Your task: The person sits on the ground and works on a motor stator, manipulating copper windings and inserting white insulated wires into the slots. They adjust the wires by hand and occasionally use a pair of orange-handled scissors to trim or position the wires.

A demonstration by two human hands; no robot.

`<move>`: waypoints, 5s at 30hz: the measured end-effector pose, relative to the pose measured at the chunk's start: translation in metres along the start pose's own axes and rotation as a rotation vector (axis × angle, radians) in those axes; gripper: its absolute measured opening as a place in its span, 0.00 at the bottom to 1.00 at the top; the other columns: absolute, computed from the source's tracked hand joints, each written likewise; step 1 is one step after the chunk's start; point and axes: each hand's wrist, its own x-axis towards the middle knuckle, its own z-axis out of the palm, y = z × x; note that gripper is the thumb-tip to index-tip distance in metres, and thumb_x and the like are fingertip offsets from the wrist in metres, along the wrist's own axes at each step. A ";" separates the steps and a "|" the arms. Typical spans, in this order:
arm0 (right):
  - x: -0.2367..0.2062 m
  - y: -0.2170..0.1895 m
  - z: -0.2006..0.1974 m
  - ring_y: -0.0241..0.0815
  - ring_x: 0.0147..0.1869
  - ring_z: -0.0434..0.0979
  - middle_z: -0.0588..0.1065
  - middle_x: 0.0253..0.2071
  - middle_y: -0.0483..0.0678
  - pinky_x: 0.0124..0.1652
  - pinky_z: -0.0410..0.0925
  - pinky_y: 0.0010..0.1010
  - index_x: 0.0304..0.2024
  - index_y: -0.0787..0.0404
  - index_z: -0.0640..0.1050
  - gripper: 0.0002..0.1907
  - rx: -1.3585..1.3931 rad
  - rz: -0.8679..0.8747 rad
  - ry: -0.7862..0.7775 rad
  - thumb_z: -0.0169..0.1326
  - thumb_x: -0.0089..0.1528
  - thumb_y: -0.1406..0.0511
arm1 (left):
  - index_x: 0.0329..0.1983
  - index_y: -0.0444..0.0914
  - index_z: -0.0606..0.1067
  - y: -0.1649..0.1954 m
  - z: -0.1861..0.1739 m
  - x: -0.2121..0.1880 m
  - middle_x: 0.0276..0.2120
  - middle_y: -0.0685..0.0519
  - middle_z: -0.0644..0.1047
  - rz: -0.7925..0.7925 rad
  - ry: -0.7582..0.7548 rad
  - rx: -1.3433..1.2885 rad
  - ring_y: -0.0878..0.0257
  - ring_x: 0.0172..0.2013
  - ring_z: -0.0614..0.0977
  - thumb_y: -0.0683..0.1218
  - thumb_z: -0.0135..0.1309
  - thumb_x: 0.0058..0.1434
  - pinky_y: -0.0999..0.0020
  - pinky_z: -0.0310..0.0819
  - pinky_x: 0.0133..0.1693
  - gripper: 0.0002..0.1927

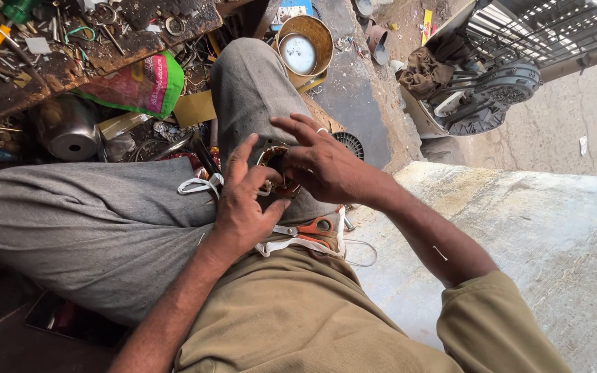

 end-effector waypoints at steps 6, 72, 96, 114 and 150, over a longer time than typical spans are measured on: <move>-0.006 -0.011 -0.007 0.58 0.75 0.63 0.58 0.74 0.59 0.67 0.63 0.48 0.52 0.62 0.80 0.14 0.184 0.143 0.116 0.57 0.65 0.65 | 0.48 0.37 0.80 0.006 -0.010 0.010 0.70 0.37 0.61 0.059 0.094 -0.098 0.39 0.70 0.63 0.48 0.71 0.52 0.49 0.58 0.68 0.22; -0.076 -0.050 0.070 0.51 0.69 0.73 0.61 0.73 0.58 0.62 0.73 0.42 0.46 0.58 0.80 0.10 0.311 0.522 0.686 0.63 0.64 0.63 | 0.35 0.40 0.83 0.015 -0.016 0.001 0.74 0.39 0.59 0.144 0.171 -0.042 0.33 0.76 0.51 0.40 0.67 0.58 0.40 0.51 0.75 0.04; -0.079 -0.063 0.048 0.58 0.87 0.43 0.46 0.82 0.63 0.79 0.42 0.53 0.38 0.63 0.80 0.09 0.683 0.418 0.446 0.54 0.69 0.64 | 0.43 0.38 0.81 0.039 -0.021 -0.013 0.72 0.41 0.60 0.142 -0.062 -0.120 0.33 0.72 0.57 0.49 0.68 0.53 0.35 0.49 0.70 0.17; -0.090 -0.054 0.059 0.58 0.85 0.51 0.52 0.79 0.62 0.75 0.56 0.50 0.37 0.61 0.80 0.02 0.312 0.479 0.570 0.58 0.64 0.69 | 0.23 0.38 0.75 0.031 -0.028 0.022 0.74 0.43 0.60 0.216 -0.065 0.262 0.32 0.73 0.53 0.38 0.60 0.56 0.27 0.39 0.70 0.08; -0.072 -0.067 0.094 0.61 0.84 0.50 0.53 0.76 0.62 0.71 0.63 0.47 0.40 0.60 0.80 0.12 0.051 0.366 0.742 0.71 0.60 0.65 | 0.15 0.38 0.78 0.052 -0.029 0.053 0.69 0.44 0.64 0.211 -0.471 0.454 0.35 0.73 0.49 0.43 0.54 0.60 0.17 0.30 0.63 0.17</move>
